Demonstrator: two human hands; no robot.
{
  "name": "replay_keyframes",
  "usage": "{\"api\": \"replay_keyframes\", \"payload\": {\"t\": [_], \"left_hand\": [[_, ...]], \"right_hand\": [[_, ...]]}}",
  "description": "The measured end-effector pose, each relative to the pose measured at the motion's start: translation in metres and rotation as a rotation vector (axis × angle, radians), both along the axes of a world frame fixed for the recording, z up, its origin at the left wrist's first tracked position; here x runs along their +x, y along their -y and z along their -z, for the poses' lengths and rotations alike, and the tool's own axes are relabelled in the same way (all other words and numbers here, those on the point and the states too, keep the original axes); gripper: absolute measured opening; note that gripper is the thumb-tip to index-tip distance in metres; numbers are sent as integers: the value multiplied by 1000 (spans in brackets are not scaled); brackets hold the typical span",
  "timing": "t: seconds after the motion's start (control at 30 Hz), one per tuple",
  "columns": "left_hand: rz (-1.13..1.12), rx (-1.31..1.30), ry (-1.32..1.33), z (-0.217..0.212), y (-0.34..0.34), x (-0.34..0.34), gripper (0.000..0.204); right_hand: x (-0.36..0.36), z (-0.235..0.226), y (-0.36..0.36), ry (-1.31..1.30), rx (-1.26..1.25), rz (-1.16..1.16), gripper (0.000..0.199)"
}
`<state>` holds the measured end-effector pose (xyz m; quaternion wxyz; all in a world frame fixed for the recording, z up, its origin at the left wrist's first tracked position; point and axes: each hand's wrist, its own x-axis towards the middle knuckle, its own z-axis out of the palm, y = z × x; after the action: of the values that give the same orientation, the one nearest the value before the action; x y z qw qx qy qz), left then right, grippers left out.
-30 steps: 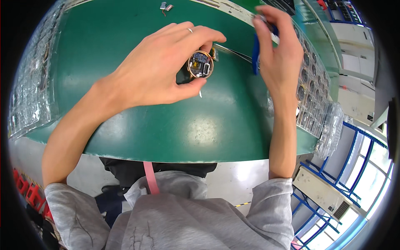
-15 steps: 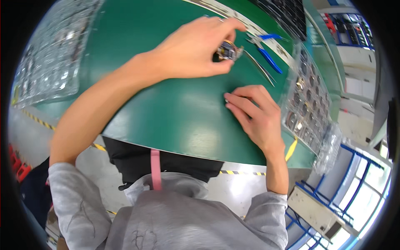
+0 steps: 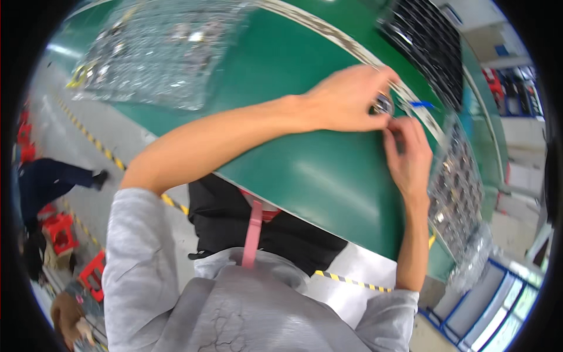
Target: The person places a battery into a watch casing and uses tweezers to arrange and tuck wires inside the casing.
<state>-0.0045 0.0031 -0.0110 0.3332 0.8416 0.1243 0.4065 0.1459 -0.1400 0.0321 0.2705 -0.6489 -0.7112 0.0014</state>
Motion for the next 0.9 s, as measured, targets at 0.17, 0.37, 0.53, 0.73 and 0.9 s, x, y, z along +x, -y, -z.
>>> {"api": "replay_keyframes", "payload": {"t": [0.17,0.37,0.53,0.73,0.9], "left_hand": [[-20,-93,-32,-9,4,-7,50],[329,184,-158,-21,20,-10,50],[479,117,-304,-12,34,-12,56],[425,6,-359,-13,36,-10,63],[417,-90,-313,-11,36,-9,66]], "right_hand": [[17,-14,14,63,14,115,19],[45,-14,39,412,-164,242,19],[46,-8,43,-284,-190,246,12],[26,9,63,-1138,33,-13,24],[21,29,63,-836,51,-34,29]]}}
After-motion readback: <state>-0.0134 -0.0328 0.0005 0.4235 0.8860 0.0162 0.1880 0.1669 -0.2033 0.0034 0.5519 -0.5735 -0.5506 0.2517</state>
